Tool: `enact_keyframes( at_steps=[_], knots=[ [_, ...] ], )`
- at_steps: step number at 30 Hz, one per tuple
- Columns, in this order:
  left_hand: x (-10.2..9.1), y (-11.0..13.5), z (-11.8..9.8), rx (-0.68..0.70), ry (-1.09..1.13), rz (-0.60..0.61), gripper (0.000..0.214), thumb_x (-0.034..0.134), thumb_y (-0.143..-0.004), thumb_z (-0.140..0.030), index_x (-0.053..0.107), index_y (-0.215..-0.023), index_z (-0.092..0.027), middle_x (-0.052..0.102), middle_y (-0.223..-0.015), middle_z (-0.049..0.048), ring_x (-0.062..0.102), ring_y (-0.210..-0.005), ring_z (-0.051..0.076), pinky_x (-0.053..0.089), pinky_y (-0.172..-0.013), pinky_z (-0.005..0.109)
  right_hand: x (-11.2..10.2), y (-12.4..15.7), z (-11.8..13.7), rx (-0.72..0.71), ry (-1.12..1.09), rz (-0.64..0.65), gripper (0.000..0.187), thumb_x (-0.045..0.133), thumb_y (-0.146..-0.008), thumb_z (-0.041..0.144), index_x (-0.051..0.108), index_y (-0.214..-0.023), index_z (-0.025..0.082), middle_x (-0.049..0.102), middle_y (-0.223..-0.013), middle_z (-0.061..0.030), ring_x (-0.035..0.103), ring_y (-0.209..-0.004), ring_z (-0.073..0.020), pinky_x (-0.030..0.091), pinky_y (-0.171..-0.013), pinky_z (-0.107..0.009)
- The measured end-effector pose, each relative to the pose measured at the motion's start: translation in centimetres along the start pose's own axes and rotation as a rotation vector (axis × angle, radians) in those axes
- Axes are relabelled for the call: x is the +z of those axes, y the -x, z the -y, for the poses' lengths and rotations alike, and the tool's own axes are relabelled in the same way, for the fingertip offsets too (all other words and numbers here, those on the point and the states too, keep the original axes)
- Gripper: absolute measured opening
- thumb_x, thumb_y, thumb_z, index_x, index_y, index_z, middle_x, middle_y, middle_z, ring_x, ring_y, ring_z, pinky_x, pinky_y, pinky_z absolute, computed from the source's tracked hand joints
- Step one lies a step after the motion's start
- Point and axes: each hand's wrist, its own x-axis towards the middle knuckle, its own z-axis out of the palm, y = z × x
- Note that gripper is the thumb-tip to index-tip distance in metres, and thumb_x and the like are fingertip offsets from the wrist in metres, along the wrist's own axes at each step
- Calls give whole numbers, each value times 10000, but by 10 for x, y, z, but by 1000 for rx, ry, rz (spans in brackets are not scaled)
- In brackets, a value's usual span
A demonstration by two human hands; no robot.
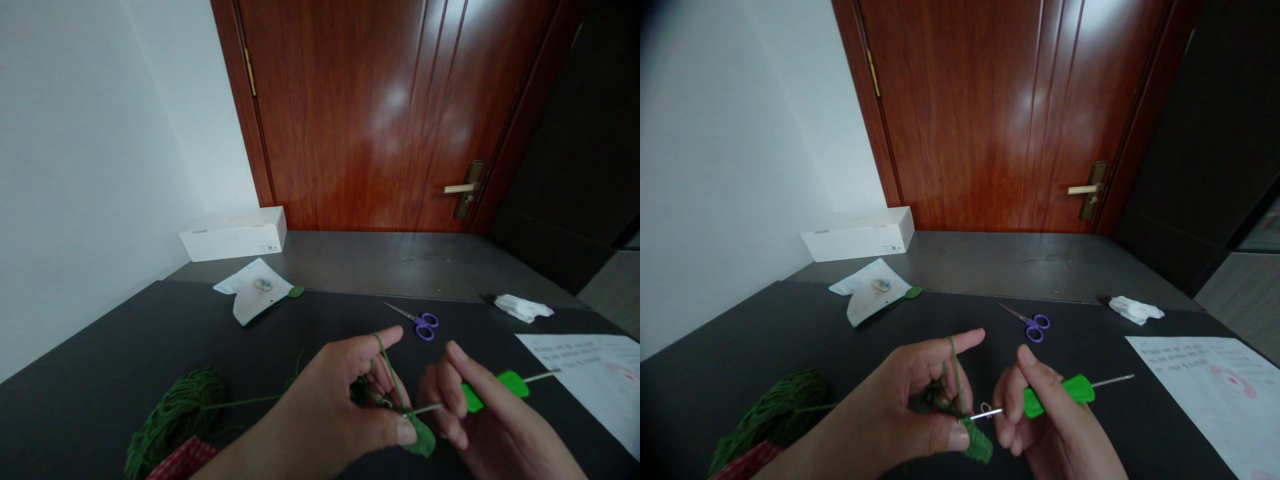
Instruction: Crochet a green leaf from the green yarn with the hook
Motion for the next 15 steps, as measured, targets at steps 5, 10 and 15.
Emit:
enact_keyframes(
  at_steps=[5, 10, 15],
  knots=[
    [-5, -3, 6, -93, 280, 147, 894, 842, -616, -180, 441, -1414, -211, 638, -822, -49, 549, -743, 90, 385, -770, 240, -1, 0, 6, -156, 210, 63, 486, 525, -923, 526, 663, -588, 203, 599, -555, -12, 513, -539, -147, 448, -565, -270],
    [-7, -7, 8, -193, 377, 226, 1023, 875, -496, -65, 445, -1414, -206, 666, -780, -54, 560, -737, 89, 382, -712, 195, -13, 2, 10, -275, 375, 211, 507, 435, -981, 469, 714, -642, 216, 652, -578, -24, 569, -569, -150, 456, -591, -272],
    [-8, -12, 14, -238, 471, 335, 1008, 894, -429, -47, 511, -1353, -166, 681, -743, -52, 557, -640, 63, 385, -634, 157, -24, 2, 22, -489, 660, 434, 453, 392, -1001, 439, 737, -781, 243, 698, -648, -36, 628, -619, -173, 477, -591, -293]
  ],
)
